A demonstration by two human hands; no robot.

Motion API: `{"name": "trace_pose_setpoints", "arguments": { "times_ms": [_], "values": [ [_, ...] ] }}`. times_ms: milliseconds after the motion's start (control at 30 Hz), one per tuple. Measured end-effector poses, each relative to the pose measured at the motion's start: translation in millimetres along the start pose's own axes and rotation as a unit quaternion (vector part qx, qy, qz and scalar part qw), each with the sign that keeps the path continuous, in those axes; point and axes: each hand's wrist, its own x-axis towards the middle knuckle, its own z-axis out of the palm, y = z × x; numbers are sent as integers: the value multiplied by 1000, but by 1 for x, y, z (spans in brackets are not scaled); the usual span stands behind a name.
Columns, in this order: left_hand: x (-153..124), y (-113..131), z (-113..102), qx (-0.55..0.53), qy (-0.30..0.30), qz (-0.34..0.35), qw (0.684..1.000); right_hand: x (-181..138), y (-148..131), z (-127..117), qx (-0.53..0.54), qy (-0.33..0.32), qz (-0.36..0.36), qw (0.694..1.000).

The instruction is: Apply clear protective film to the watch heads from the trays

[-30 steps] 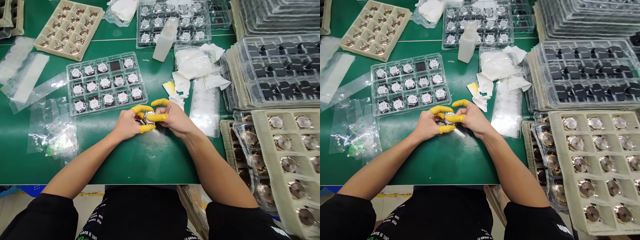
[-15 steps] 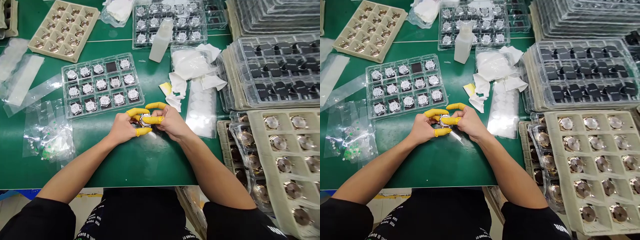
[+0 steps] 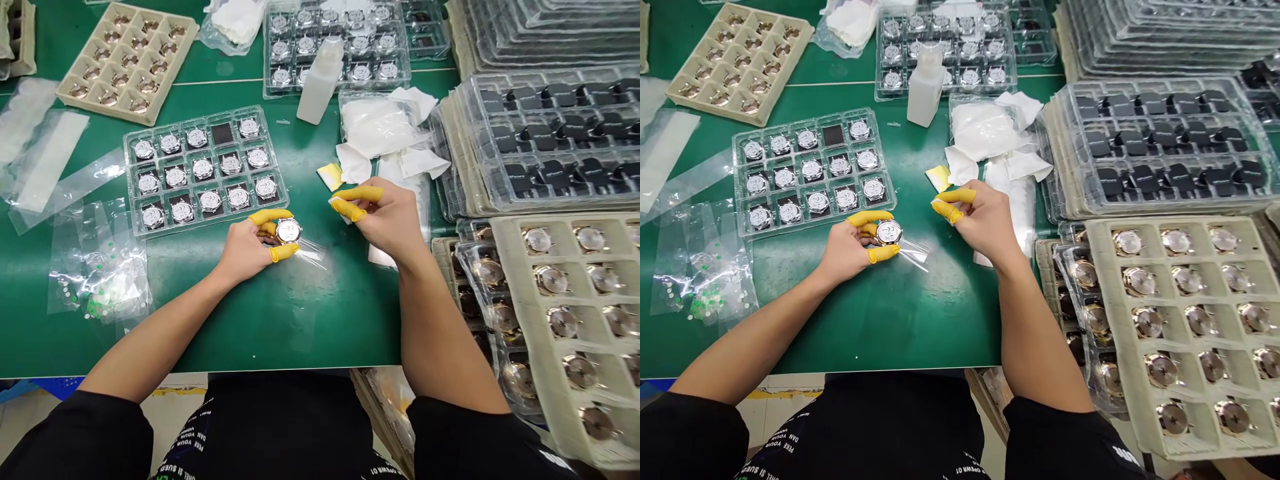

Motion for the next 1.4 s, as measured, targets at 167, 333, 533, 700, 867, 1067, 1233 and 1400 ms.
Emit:
{"name": "trace_pose_setpoints", "arguments": {
  "times_ms": [167,333,533,700,867,1067,1233,1400],
  "values": [
    [0,-4,0,-21,-13,0,1000,-21,-44,24,29,-66,-149,986],
    [-1,-4,1,-29,3,-5,1000,-23,-43,31,-29,-45,-180,982],
    [-4,-6,2,2,-24,16,1000,-21,-39,29,8,-69,-167,983],
    [-5,-8,2,11,-31,23,999,-19,-40,30,52,-102,-178,977],
    [-4,-8,2,10,-27,20,999,-18,-39,30,56,-68,-153,984],
    [-4,-11,3,0,-17,27,1000,-19,-41,31,77,-50,-159,983],
    [-4,-7,6,-28,-10,11,1000,-18,-39,38,58,-37,-153,986],
    [-7,-6,7,-21,10,38,999,-12,-29,19,-108,55,-95,988]
  ]
}}
